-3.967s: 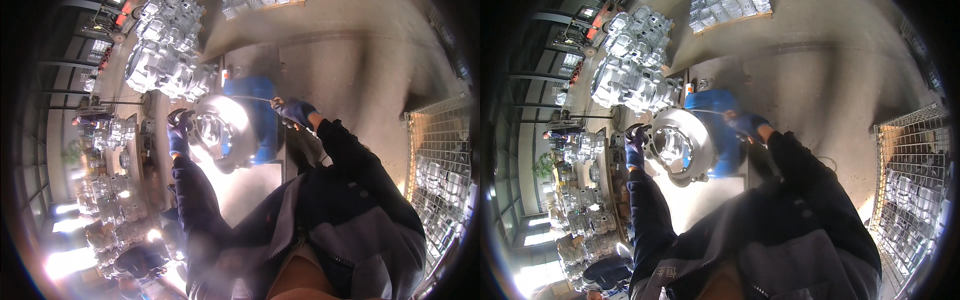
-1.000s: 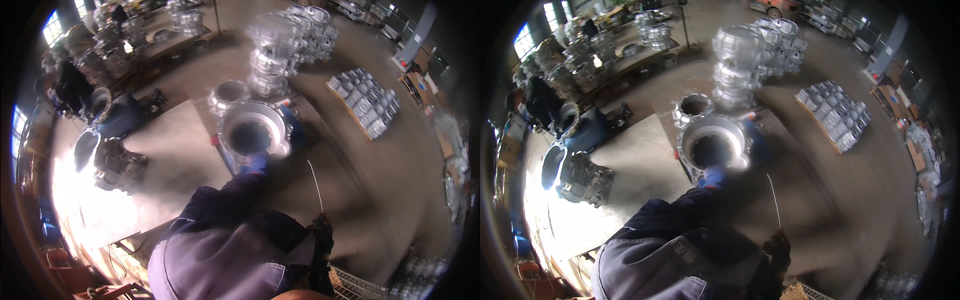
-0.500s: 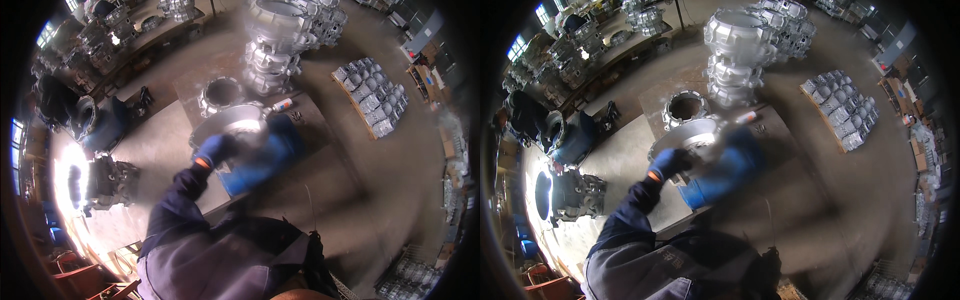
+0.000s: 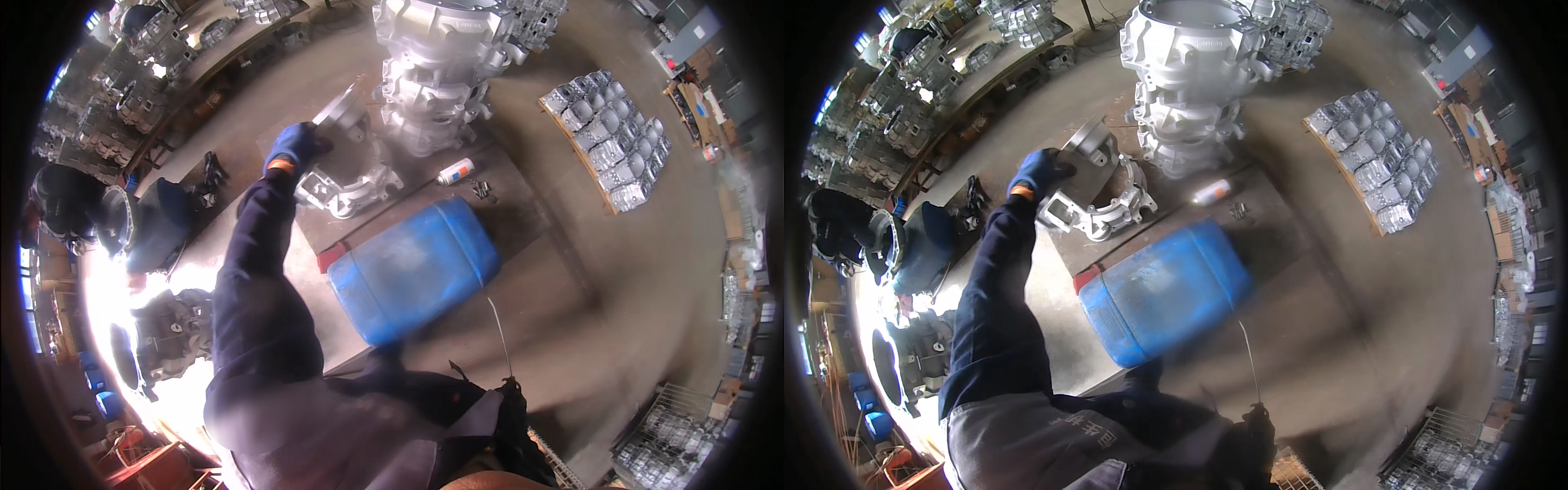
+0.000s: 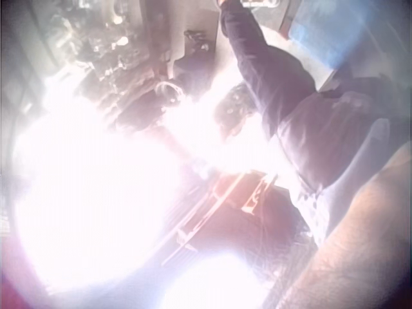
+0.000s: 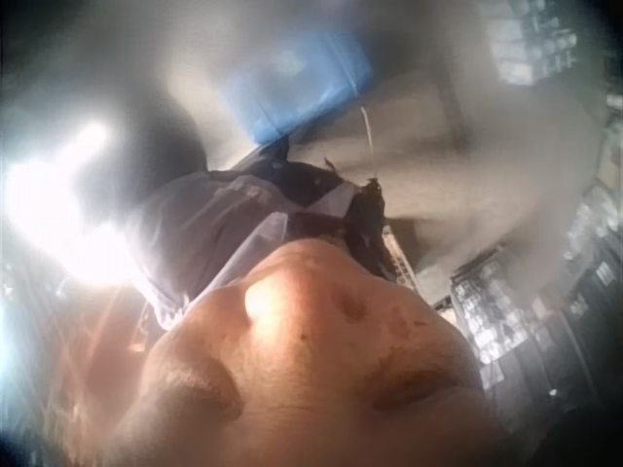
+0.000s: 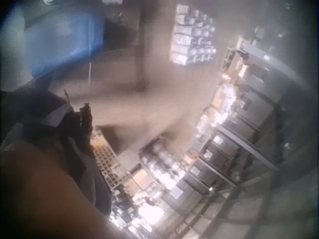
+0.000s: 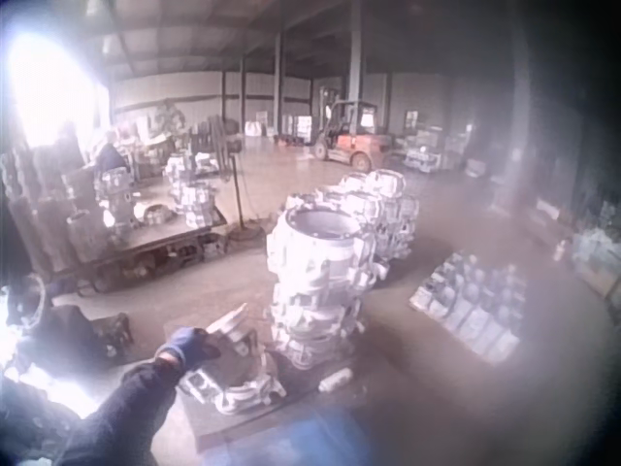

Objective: The person uses a spray gun to clean the interior and exterior surfaces of several large, hollow metal parts. They handle the parts one at a time, spraying them thoroughly before placing them aside.

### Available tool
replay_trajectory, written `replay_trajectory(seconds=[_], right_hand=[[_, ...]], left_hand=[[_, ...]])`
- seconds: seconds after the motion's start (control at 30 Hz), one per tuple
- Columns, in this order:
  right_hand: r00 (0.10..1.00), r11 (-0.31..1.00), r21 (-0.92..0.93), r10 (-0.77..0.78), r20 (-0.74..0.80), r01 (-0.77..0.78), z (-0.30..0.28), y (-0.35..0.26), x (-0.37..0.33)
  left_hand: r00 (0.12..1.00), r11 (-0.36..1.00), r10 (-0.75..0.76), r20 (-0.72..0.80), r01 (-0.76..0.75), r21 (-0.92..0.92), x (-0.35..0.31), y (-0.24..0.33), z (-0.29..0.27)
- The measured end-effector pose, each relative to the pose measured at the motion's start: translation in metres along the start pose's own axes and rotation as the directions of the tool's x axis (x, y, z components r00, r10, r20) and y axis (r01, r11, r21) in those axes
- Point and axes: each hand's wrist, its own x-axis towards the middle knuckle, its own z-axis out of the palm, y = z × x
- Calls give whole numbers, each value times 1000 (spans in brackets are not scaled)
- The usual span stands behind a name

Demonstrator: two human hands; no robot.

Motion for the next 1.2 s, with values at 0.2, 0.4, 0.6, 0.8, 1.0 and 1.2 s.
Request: replay_trajectory(seconds=[0.2, 0.4, 0.6, 0.8, 1.0, 1.2], right_hand=[[997, 986, -149, -75, 26, 78, -4, 12, -17], [991, 963, -234, -124, 53, 133, -11, 21, -40], [983, 940, -288, -174, 66, 186, 4, 42, -60], [976, 942, -255, -202, 82, 216, 36, 60, -55], [961, 794, 557, 117, 251, -242, 12, 32, -14], [839, 283, 806, -13, 544, -519, 12, -31, 8]], left_hand=[[937, 980, 31, -349, 40, 193, 26, -6, 119], [979, 953, -127, -161, 166, 254, 23, -24, 224], [965, 959, -96, -244, 155, 235, 9, -24, 228], [819, 988, 49, -572, 43, 147, -94, 1, 225], [861, 996, -81, -502, 54, -67, -286, -13, 208], [811, 972, -182, -556, 234, 23, -444, -91, 169]])
